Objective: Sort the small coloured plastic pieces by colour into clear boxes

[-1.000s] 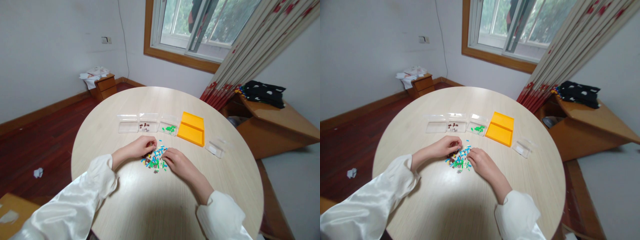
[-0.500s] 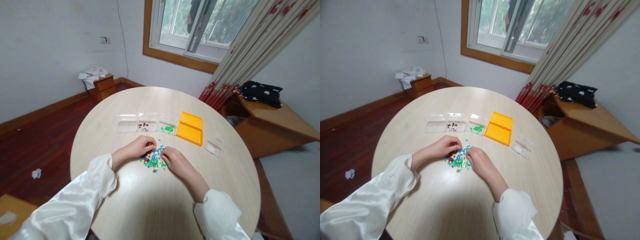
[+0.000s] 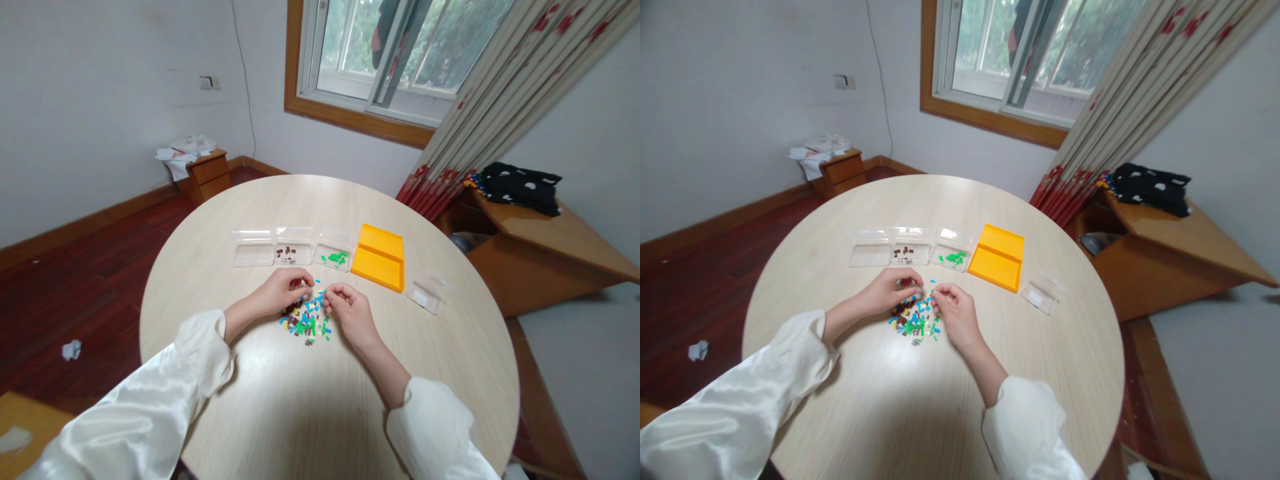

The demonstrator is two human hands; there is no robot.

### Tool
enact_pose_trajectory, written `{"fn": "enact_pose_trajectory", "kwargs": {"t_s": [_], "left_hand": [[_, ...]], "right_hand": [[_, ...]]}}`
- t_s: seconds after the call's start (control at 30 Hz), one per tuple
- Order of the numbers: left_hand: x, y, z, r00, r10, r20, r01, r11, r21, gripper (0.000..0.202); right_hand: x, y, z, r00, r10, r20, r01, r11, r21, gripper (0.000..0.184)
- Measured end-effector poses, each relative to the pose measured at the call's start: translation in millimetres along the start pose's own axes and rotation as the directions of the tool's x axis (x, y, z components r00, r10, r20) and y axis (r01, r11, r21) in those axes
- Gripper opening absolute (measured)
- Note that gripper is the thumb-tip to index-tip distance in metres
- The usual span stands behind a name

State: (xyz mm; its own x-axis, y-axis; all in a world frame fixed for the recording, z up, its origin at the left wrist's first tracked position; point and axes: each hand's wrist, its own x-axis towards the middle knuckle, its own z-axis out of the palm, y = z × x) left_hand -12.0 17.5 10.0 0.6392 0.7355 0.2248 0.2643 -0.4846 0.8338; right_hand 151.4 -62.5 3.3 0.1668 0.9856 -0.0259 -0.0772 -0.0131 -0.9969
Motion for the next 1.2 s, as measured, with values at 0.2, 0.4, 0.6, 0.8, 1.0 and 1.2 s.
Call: {"fn": "enact_pose_trajectory", "kwargs": {"t_s": [0.2, 0.4, 0.6, 0.8, 1.0, 1.2], "left_hand": [[0, 2, 1.5, 0.994, 0.064, -0.091, -0.066, 0.998, -0.01, 0.009], [-2, 1, 4.3, 0.988, 0.139, -0.063, -0.142, 0.989, -0.037, 0.01], [-1, -1, 7.4, 0.99, 0.135, -0.035, -0.137, 0.989, -0.059, 0.014], [-2, 0, 6.5, 0.985, 0.165, -0.05, -0.169, 0.983, -0.077, 0.014], [-3, 4, 6.8, 0.972, 0.226, -0.061, -0.23, 0.971, -0.063, 0.014], [-4, 9, 4.1, 0.966, 0.256, -0.05, -0.258, 0.965, -0.045, 0.016]], "right_hand": [[-4, 1, 13, 0.974, 0.225, 0.018, -0.215, 0.896, 0.389, 0.035], [-7, 3, 18, 0.971, 0.24, 0.006, -0.217, 0.868, 0.446, 0.033], [-6, 3, 20, 0.961, 0.276, -0.021, -0.228, 0.831, 0.508, 0.034], [-5, 7, 18, 0.959, 0.278, 0.058, -0.268, 0.813, 0.517, 0.031], [-6, 8, 19, 0.96, 0.257, 0.114, -0.278, 0.801, 0.531, 0.029], [-7, 4, 21, 0.955, 0.268, 0.129, -0.293, 0.781, 0.552, 0.03]]}}
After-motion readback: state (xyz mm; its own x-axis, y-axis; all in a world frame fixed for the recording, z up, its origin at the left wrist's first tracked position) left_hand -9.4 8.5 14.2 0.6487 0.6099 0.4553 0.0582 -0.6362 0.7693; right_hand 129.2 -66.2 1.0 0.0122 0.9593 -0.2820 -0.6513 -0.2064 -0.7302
